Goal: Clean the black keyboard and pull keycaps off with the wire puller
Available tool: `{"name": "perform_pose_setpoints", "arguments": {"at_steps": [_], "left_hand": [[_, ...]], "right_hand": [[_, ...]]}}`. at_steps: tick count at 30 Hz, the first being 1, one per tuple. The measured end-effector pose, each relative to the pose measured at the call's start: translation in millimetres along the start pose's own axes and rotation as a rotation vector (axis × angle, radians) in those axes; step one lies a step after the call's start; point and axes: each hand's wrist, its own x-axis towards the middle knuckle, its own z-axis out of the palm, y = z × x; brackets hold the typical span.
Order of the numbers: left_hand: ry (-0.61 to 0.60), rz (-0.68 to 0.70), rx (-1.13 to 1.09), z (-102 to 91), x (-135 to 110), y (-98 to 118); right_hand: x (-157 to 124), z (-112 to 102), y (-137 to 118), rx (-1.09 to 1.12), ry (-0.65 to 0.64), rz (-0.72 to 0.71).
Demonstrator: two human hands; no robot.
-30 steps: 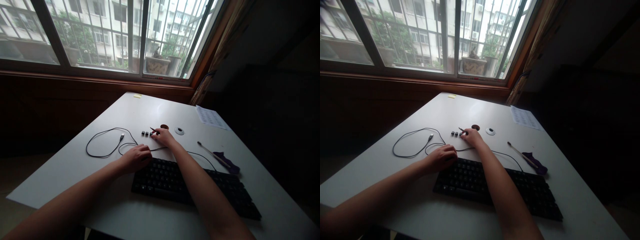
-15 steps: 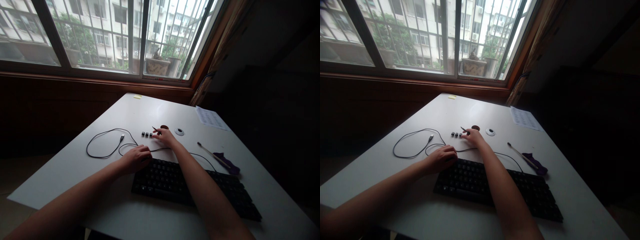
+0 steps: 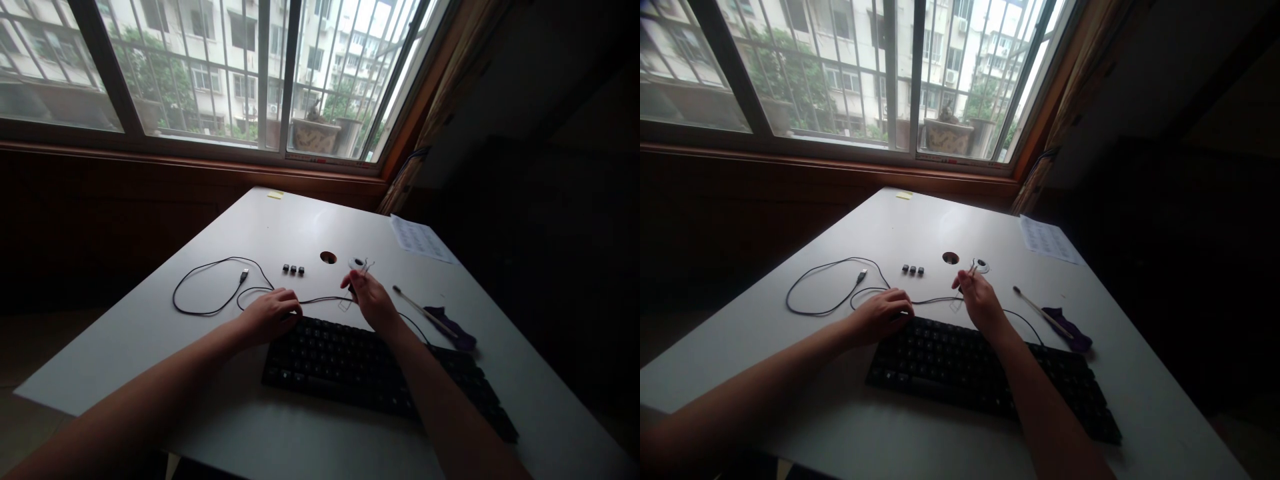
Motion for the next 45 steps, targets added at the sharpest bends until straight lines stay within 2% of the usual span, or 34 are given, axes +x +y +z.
{"name": "perform_pose_setpoints", "arguments": {"at_steps": [3, 6, 10, 28, 37, 41, 45], "left_hand": [[0.000, 0.001, -0.008, -0.5, 0, 0], [-0.001, 0.005, -0.014, 0.0, 0, -1], [-0.010, 0.002, -0.014, 1.9, 0, -1], [0.025, 0.008, -0.048, 11.8, 1, -7], [0.026, 0.005, -0.067, 11.8, 1, -7], [0.021, 0.004, -0.063, 12.6, 0, -8], [0.018, 0.015, -0.060, 12.2, 0, -10]], "right_hand": [[-22, -4, 3, 0.134, -0.041, 0.105], [-36, -8, 5, 0.141, -0.119, 0.070], [-43, -10, 3, 0.021, -0.194, 0.009], [-34, 21, -11, 0.060, -0.141, -0.090], [-22, 31, -16, 0.013, -0.293, -0.101], [-28, 34, -11, 0.010, -0.298, -0.101], [-35, 35, -4, -0.004, -0.252, -0.158]]}}
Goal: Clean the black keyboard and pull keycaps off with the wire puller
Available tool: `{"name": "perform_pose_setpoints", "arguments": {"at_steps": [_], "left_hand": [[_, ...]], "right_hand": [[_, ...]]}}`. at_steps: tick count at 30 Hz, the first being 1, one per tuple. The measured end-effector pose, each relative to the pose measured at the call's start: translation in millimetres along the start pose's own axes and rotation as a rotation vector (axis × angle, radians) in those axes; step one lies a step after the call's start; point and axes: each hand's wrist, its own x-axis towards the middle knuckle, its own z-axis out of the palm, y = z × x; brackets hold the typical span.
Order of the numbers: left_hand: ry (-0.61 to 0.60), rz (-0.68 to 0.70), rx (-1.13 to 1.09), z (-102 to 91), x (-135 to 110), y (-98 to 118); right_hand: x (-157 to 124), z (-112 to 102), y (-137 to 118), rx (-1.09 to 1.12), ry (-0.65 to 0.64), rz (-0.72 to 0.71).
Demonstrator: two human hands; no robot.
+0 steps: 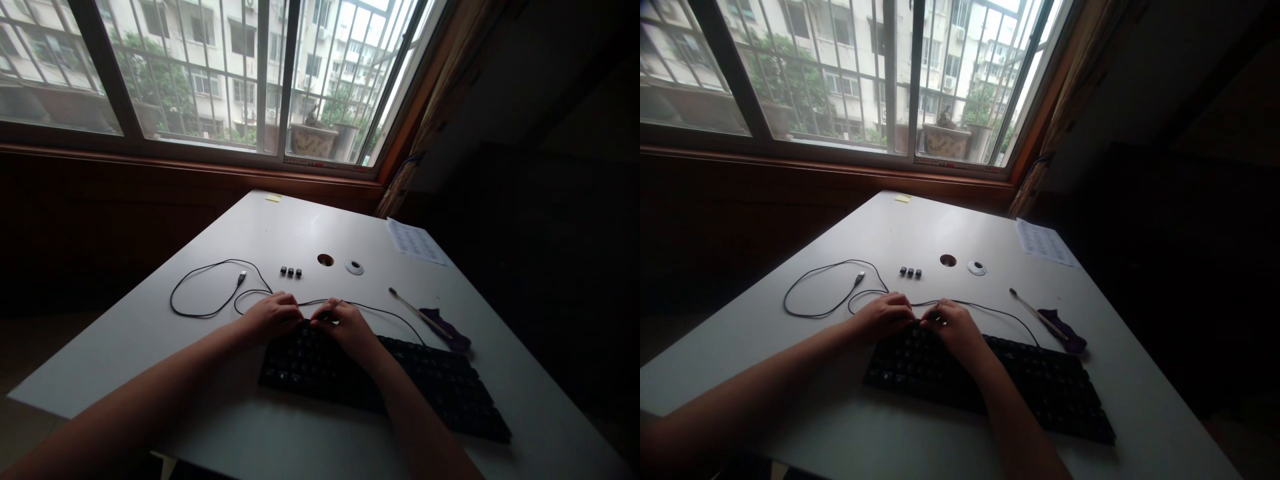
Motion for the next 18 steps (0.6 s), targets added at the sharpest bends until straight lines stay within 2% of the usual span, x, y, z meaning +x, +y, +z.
{"name": "perform_pose_setpoints", "arguments": {"at_steps": [7, 18], "left_hand": [[-0.035, 0.058, -0.024, -2.4, -1, 0], [-0.041, 0.086, -0.016, -0.9, -1, -2]], "right_hand": [[-3, 6, 8, -0.028, 0.113, -0.130], [-4, 15, 8, -0.075, 0.144, -0.187]]}}
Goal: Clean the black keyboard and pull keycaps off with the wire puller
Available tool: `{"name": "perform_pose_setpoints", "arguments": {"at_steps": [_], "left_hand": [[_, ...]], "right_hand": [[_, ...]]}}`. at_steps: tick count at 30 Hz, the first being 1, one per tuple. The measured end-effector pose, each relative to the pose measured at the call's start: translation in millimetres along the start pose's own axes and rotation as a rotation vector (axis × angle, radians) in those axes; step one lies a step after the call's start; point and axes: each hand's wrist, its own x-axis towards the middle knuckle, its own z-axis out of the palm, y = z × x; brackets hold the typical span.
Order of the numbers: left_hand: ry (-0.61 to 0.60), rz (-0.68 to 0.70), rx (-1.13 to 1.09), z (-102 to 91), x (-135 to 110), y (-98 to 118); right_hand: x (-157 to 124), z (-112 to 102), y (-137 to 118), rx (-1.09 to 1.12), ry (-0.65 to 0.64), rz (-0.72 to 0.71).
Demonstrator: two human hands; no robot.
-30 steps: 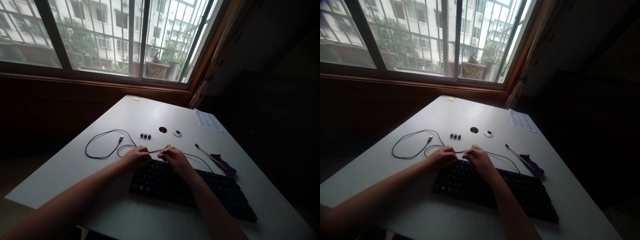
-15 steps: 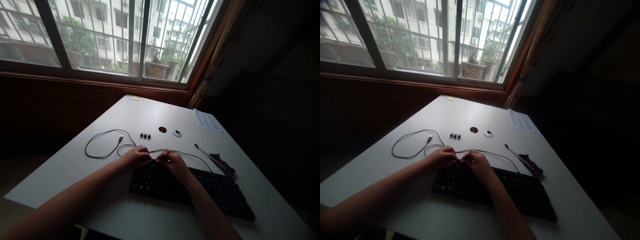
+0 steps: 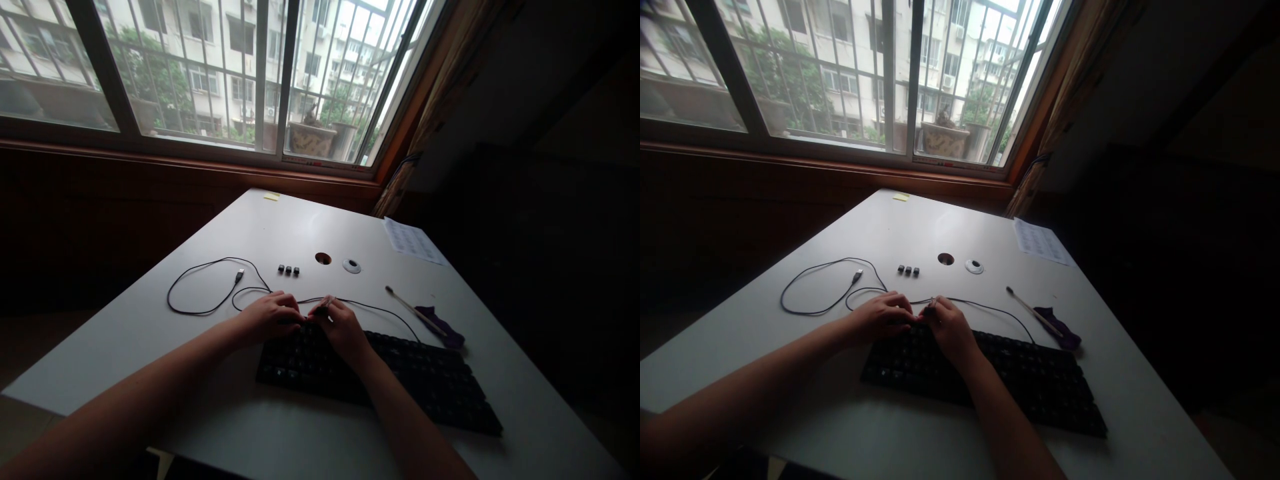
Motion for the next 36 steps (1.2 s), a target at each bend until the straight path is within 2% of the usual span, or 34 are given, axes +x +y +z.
{"name": "perform_pose_setpoints", "arguments": {"at_steps": [5, 13, 18, 24, 30, 36], "left_hand": [[-0.028, 0.059, -0.011, -2.4, -0.6, 0.6], [-0.041, 0.037, -0.123, -2.1, -1.8, 1.6], [-0.042, 0.061, -0.121, -3.9, -1.1, 2.1], [-0.063, 0.096, -0.078, -7.5, 1.1, 5.6], [-0.082, 0.074, -0.103, -9.9, 1.9, 8.9], [-0.092, 0.068, -0.093, -7.6, 0.2, 6.4]], "right_hand": [[-0.6, -1.5, 0.0, 0.021, 0.009, 0.003], [0.7, -2.2, 3.0, 0.029, 0.026, 0.096], [0.2, -1.5, 2.3, -0.002, 0.024, 0.076], [0.9, -1.9, 2.5, -0.041, -0.020, 0.069], [2.2, -3.2, 2.0, -0.043, -0.062, 0.086], [1.0, -2.2, 4.0, -0.030, 0.005, 0.084]]}}
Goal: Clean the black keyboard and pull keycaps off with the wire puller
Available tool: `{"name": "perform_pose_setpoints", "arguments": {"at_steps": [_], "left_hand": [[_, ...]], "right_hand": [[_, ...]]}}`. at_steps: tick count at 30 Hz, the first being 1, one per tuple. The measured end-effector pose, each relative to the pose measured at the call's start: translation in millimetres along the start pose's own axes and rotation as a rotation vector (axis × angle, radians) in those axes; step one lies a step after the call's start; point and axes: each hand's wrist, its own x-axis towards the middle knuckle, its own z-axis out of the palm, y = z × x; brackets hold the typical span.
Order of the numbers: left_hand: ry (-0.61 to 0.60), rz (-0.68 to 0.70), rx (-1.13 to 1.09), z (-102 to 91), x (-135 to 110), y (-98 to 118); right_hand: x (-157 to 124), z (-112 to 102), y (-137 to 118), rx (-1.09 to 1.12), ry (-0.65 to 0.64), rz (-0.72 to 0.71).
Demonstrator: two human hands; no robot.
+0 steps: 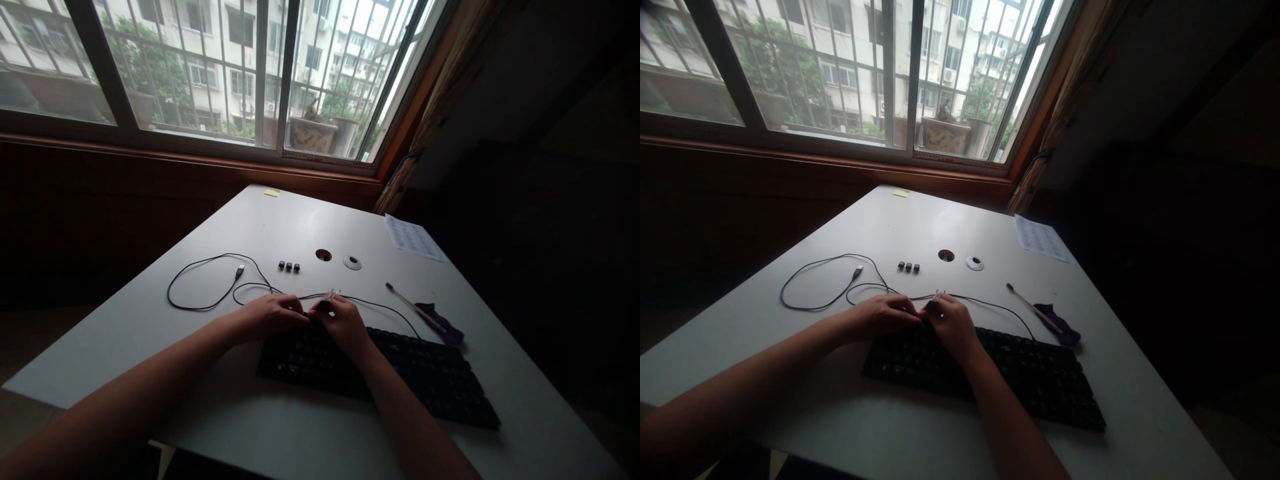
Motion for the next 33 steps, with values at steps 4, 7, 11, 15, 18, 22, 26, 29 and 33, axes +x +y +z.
{"name": "perform_pose_setpoints", "arguments": {"at_steps": [4, 7, 11, 15, 18, 22, 26, 29, 33], "left_hand": [[-0.014, 0.032, 0.050, -3.1, 1.7, 3.6], [-0.030, 0.067, 0.100, -5.7, 3.5, 6.1], [-0.032, 0.101, 0.113, -5.8, 4.3, 5.9], [-0.044, 0.099, 0.110, -5.3, 4.3, 6.3], [-0.033, 0.106, 0.098, -6.0, 4.4, 8.0], [-0.038, 0.105, 0.082, -7.2, 4.2, 9.4], [-0.053, 0.100, 0.098, -6.6, 3.7, 8.6], [-0.083, 0.100, 0.118, -5.5, 3.5, 7.4], [-0.074, 0.110, 0.118, -4.4, 3.2, 5.6]], "right_hand": [[0.4, 0.2, 0.9, 0.001, 0.019, 0.008], [0.0, 0.4, 1.3, 0.005, 0.027, 0.013], [-2.5, 0.9, 1.1, 0.046, 0.021, 0.000], [-4.3, 1.1, -0.2, 0.067, 0.005, -0.012], [-3.7, 1.1, 0.3, 0.061, 0.014, -0.008], [-1.5, 1.1, 2.4, 0.046, 0.021, 0.016], [-1.2, 0.6, 0.1, 0.054, 0.024, 0.015], [-2.1, -0.1, -3.0, 0.092, 0.036, -0.023], [-1.5, -0.8, -3.3, 0.107, 0.052, -0.026]]}}
